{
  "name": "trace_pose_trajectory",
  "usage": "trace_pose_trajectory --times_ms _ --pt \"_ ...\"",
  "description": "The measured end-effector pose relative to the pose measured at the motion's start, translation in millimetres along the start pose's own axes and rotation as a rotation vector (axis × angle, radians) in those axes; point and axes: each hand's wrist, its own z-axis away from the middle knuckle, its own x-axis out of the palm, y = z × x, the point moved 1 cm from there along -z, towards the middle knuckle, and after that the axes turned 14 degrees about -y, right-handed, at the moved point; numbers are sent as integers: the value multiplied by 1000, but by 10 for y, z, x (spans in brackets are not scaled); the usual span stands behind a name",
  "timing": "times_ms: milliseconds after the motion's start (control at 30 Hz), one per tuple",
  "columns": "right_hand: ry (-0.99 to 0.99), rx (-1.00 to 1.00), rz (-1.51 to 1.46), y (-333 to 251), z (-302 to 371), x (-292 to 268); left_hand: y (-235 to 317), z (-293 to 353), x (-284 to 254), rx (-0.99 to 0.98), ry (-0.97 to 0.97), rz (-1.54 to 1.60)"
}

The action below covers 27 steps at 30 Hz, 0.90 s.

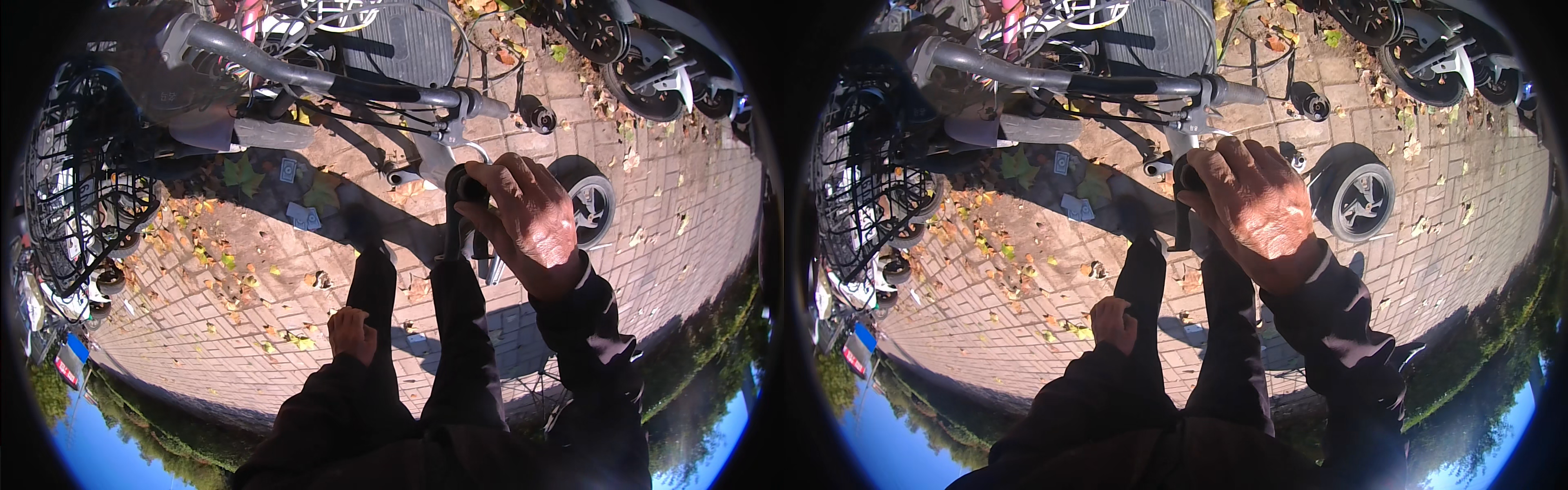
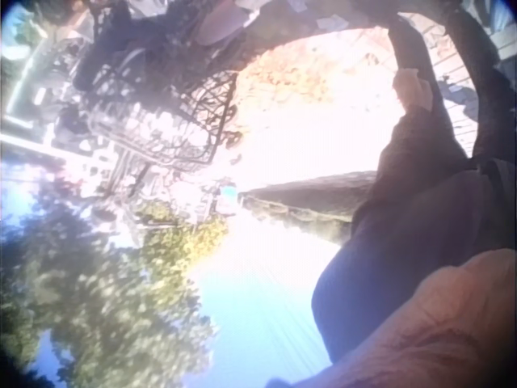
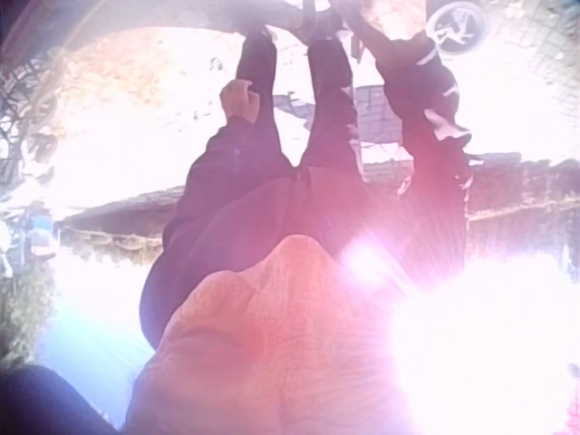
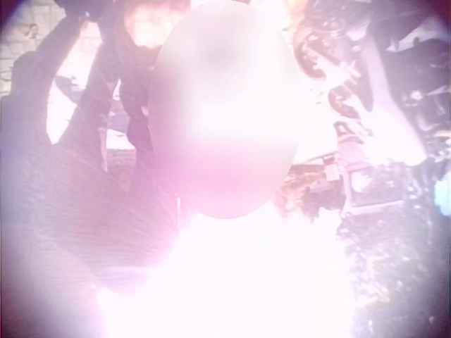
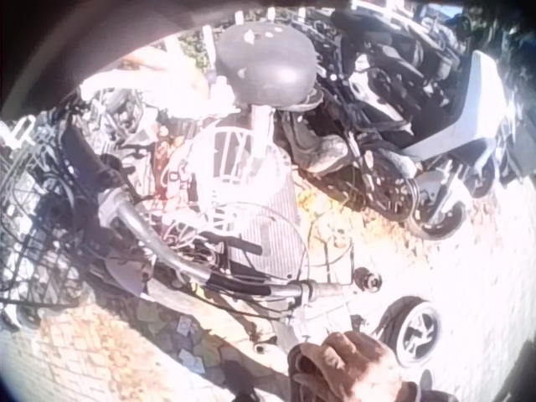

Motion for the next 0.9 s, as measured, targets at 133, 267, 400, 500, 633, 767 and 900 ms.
trace_pose_trajectory --times_ms 133,267,400,500,633,767,900 --pt "-73 185 16 -18 16 28 -17 0 0 5 0 4" --pt "22 144 13 -70 42 6 -41 10 -5 4 -9 13" --pt "-32 127 -4 -95 20 -8 -48 21 2 -3 -17 22" --pt "-119 260 -14 -105 14 -16 -46 24 9 -21 -29 5" --pt "-39 191 83 -122 2 -16 -40 23 11 -25 -18 16" --pt "-14 96 24 -126 -9 16 -31 22 10 3 12 13" --pt "-183 334 14 -126 13 22 -26 22 3 6 22 5"
